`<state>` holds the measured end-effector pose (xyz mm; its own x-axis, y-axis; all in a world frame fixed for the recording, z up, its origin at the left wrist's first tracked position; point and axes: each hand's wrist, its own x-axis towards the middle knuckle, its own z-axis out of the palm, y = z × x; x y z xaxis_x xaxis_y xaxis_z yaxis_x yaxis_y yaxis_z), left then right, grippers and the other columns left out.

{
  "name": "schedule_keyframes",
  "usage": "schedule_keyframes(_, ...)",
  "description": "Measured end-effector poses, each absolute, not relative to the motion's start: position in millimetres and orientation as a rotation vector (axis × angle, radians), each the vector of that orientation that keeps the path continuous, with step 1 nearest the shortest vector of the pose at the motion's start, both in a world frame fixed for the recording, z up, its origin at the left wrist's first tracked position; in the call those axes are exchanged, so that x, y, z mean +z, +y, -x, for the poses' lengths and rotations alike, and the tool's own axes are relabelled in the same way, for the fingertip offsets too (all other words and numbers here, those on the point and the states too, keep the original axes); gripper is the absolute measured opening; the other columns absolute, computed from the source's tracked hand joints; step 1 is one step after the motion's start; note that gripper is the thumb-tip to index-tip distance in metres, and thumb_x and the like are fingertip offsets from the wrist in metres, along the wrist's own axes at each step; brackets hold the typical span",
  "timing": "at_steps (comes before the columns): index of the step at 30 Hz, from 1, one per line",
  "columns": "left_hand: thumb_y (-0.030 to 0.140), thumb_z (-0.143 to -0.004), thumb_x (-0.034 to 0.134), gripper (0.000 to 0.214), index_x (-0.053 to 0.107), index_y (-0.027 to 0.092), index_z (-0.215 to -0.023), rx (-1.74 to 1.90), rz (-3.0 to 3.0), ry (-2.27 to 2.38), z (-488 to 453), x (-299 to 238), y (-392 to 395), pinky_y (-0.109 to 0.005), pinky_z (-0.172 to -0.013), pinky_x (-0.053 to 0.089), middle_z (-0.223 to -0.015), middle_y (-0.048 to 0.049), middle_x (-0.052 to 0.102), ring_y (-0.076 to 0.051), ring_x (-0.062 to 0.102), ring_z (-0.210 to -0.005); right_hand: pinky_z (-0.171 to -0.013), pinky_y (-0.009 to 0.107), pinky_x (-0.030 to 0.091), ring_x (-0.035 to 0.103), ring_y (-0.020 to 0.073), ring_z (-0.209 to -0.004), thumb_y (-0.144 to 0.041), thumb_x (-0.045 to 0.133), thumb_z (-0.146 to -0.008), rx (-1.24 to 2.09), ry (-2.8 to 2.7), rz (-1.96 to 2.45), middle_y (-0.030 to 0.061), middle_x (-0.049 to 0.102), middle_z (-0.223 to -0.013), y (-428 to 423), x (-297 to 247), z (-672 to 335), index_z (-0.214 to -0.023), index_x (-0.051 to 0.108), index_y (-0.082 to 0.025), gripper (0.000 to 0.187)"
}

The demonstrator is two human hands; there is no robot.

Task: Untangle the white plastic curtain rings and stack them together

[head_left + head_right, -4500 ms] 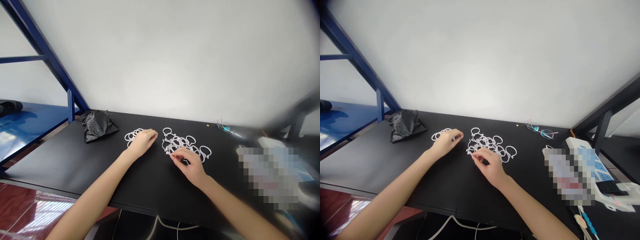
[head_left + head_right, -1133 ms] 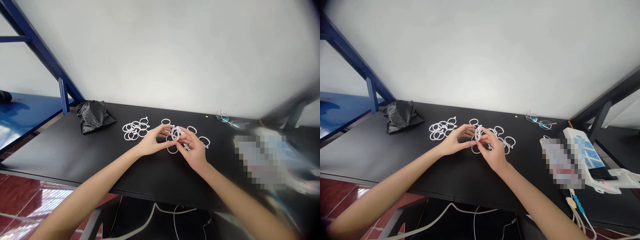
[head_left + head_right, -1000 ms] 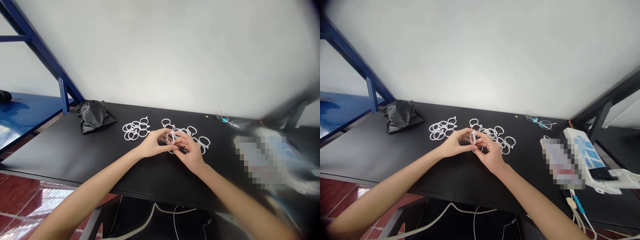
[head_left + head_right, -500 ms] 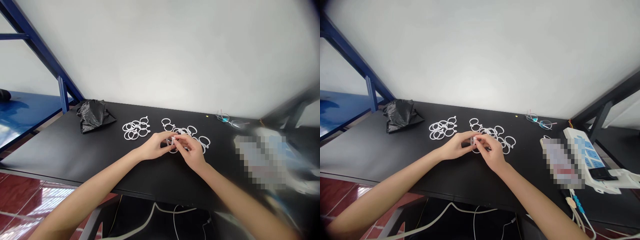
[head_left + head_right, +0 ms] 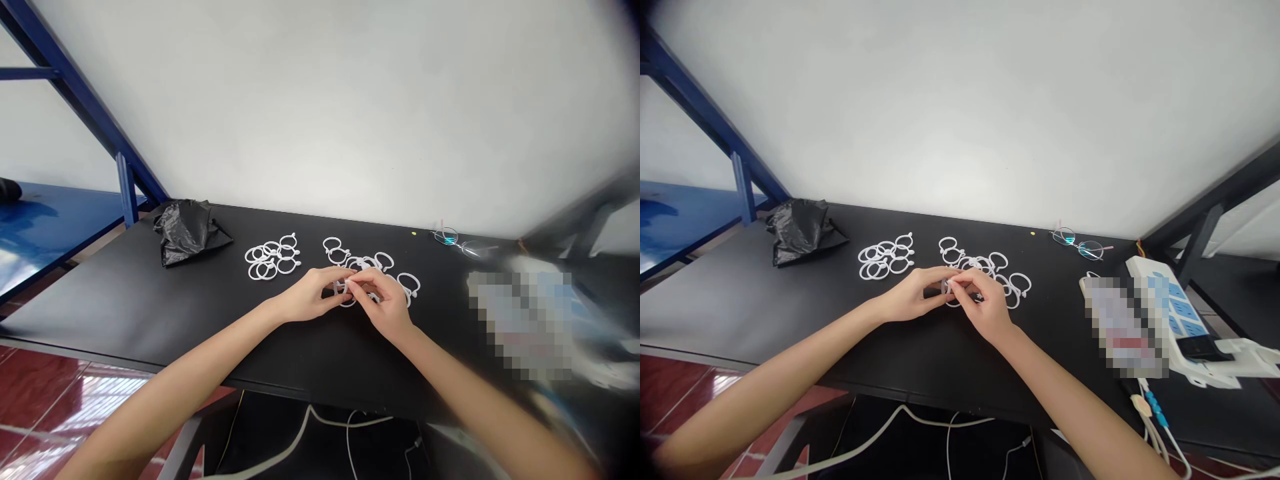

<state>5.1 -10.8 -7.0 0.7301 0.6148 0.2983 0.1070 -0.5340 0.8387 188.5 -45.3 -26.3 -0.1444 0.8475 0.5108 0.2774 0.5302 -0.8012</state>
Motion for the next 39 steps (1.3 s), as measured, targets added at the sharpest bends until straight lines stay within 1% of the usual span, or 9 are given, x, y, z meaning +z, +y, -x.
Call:
schedule_keyframes(4,0.024,-0.092,0.054,0.026,0.060,0.018,-0.116,0.782,-2.141,0.601,-3,-9,-7,-0.028,-0.082,0.054,-0.115,-0.0091,0.066,-0.018,0.064,-0.096,-0.063,0.031,0.061,0.069,0.0161,-0.070,-0.028,0.063,-0.089,0.671,-1.680,0.995,0.0029,0.068,-0.085,-47,-25,-188,-0.093,0.066,-0.022,0.007)
schedule_keyframes(7,0.024,-0.089,0.057,0.033,0.054,0.019,-0.121,0.879,-2.283,0.816,7,-13,2,-0.032,-0.087,0.053,-0.118,-0.0092,0.066,-0.020,0.065,-0.101,-0.060,0.030,0.059,0.069,0.0164,-0.069,-0.030,0.067,-0.085,0.663,-1.633,1.045,0.0039,0.071,-0.090,-47,-24,-190,-0.106,0.062,-0.023,0.023)
schedule_keyframes(11,0.025,-0.090,0.053,0.028,0.051,0.018,-0.117,0.828,-2.495,1.270,27,-17,20,-0.041,-0.087,0.054,-0.120,-0.0131,0.065,-0.027,0.066,-0.102,-0.055,0.028,0.053,0.062,0.0135,-0.059,-0.029,0.067,-0.084,0.499,-1.813,1.097,0.0011,0.067,-0.076,-44,-26,-194,-0.087,0.064,-0.022,0.009)
schedule_keyframes(16,0.020,-0.091,0.049,0.024,0.058,0.013,-0.112,0.595,-2.695,1.537,41,-20,35,-0.044,-0.093,0.050,-0.129,-0.0189,0.060,-0.031,0.061,-0.114,-0.061,0.031,0.051,0.061,0.0187,-0.070,-0.029,0.075,-0.078,0.264,-2.179,1.083,0.0007,0.068,-0.070,-42,-31,-195,-0.082,0.065,-0.023,0.012)
schedule_keyframes(22,0.019,-0.092,0.044,0.023,0.066,0.013,-0.097,0.485,-2.735,1.658,40,-21,34,-0.047,-0.089,0.048,-0.105,-0.0168,0.070,-0.032,0.065,-0.100,-0.059,0.030,0.051,0.060,0.0186,-0.069,-0.013,0.062,-0.083,0.246,-2.223,1.028,0.0005,0.068,-0.067,-45,-30,-192,-0.082,0.065,-0.023,0.010)
schedule_keyframes(27,0.024,-0.094,0.043,0.026,0.066,0.014,-0.098,0.530,-2.723,1.718,41,-25,34,-0.048,-0.093,0.045,-0.106,-0.0159,0.069,-0.031,0.063,-0.101,-0.054,0.027,0.051,0.062,0.0169,-0.065,-0.011,0.059,-0.081,0.297,-2.105,0.982,-0.0002,0.067,-0.066,-44,-28,-191,-0.087,0.067,-0.023,0.015)
schedule_keyframes(32,0.026,-0.095,0.046,0.026,0.063,0.016,-0.110,0.852,-2.622,1.534,32,-19,27,-0.050,-0.104,0.038,-0.123,-0.0134,0.064,-0.030,0.057,-0.114,-0.055,0.028,0.052,0.060,0.0156,-0.061,-0.013,0.058,-0.083,0.303,-2.100,0.921,-0.0007,0.064,-0.064,-46,-28,-188,-0.084,0.067,-0.024,0.014)
schedule_keyframes(35,0.031,-0.095,0.050,0.025,0.062,0.017,-0.112,0.982,-2.328,1.173,21,-12,17,-0.044,-0.098,0.046,-0.116,-0.0108,0.065,-0.024,0.060,-0.109,-0.052,0.027,0.052,0.058,0.0136,-0.055,-0.016,0.057,-0.087,0.264,-2.012,0.893,-0.0007,0.065,-0.067,-48,-29,-187,-0.088,0.067,-0.025,0.013)
schedule_keyframes(39,0.041,-0.090,0.061,0.038,0.057,0.018,-0.120,0.841,-1.778,0.784,7,-11,6,-0.036,-0.091,0.054,-0.124,-0.0118,0.062,-0.022,0.062,-0.110,-0.048,0.026,0.051,0.060,0.0128,-0.056,-0.015,0.059,-0.088,0.260,-1.932,0.856,0.0005,0.070,-0.074,-50,-28,-188,-0.092,0.067,-0.025,0.013)
